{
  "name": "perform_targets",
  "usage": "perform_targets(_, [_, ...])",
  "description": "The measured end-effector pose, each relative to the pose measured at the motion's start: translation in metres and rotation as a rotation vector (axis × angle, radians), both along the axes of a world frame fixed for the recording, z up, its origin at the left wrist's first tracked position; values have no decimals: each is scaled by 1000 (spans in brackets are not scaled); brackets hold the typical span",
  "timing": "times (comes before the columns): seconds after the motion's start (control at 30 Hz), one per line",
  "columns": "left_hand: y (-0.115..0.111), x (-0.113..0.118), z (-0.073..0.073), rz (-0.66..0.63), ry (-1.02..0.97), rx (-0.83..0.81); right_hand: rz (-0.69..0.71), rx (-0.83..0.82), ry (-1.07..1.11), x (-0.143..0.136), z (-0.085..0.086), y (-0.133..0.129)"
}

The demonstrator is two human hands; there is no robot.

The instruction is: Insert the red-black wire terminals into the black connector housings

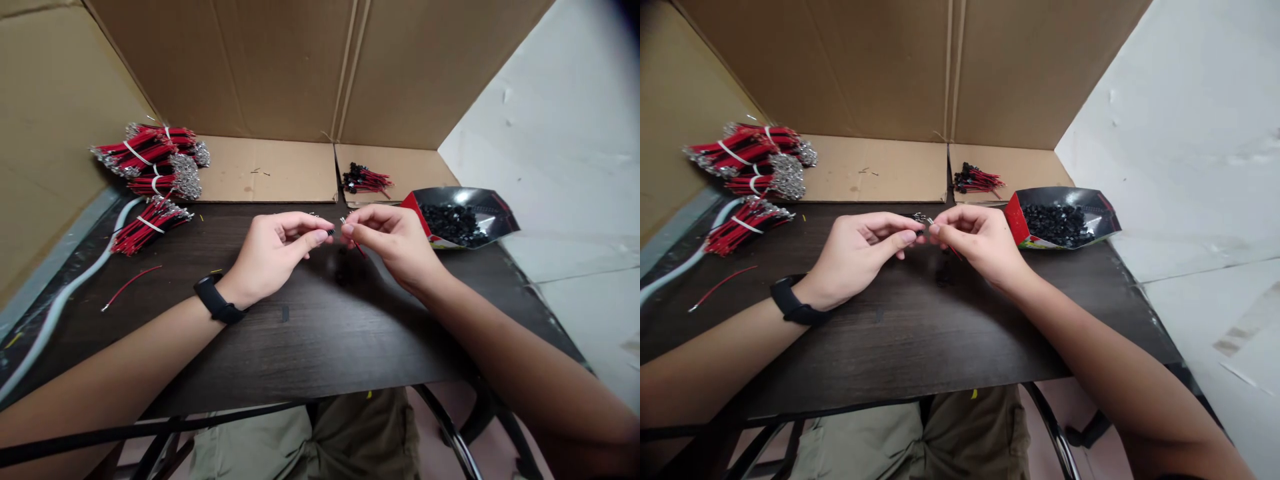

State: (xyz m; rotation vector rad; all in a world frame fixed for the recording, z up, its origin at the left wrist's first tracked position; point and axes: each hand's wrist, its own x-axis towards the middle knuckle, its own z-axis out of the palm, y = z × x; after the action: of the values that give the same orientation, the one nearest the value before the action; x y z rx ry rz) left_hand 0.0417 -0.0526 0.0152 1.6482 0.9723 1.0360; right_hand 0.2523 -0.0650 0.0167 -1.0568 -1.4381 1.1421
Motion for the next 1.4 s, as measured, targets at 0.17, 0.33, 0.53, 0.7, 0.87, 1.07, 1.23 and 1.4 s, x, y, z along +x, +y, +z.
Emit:
perform_targets(0.17, [1,-1,0,46,-17,1,92,-53,-52,-1,2,-2])
perform_targets(0.33, [0,-1,1,48,-48,-16,88,-72,-80,-2,5,-3])
perform_targets(0.53, [2,0,0,87,-99,-64,86,-75,-60,-1,2,-2])
perform_targets(0.7, [3,-1,-3,69,-139,-91,83,-67,-63,-1,0,-1])
perform_targets(0.87, [4,-1,-6,44,-197,-163,58,-62,-70,-1,-1,-1])
perform_targets(1.07, [3,-1,-5,6,-257,-211,59,-62,-45,-1,-3,-1])
perform_targets(1.23, [3,0,-5,-13,-293,-211,51,-78,-47,-2,-2,0])
perform_targets(1.4, [5,0,-6,-2,-276,-199,64,-75,-53,-2,-1,-2])
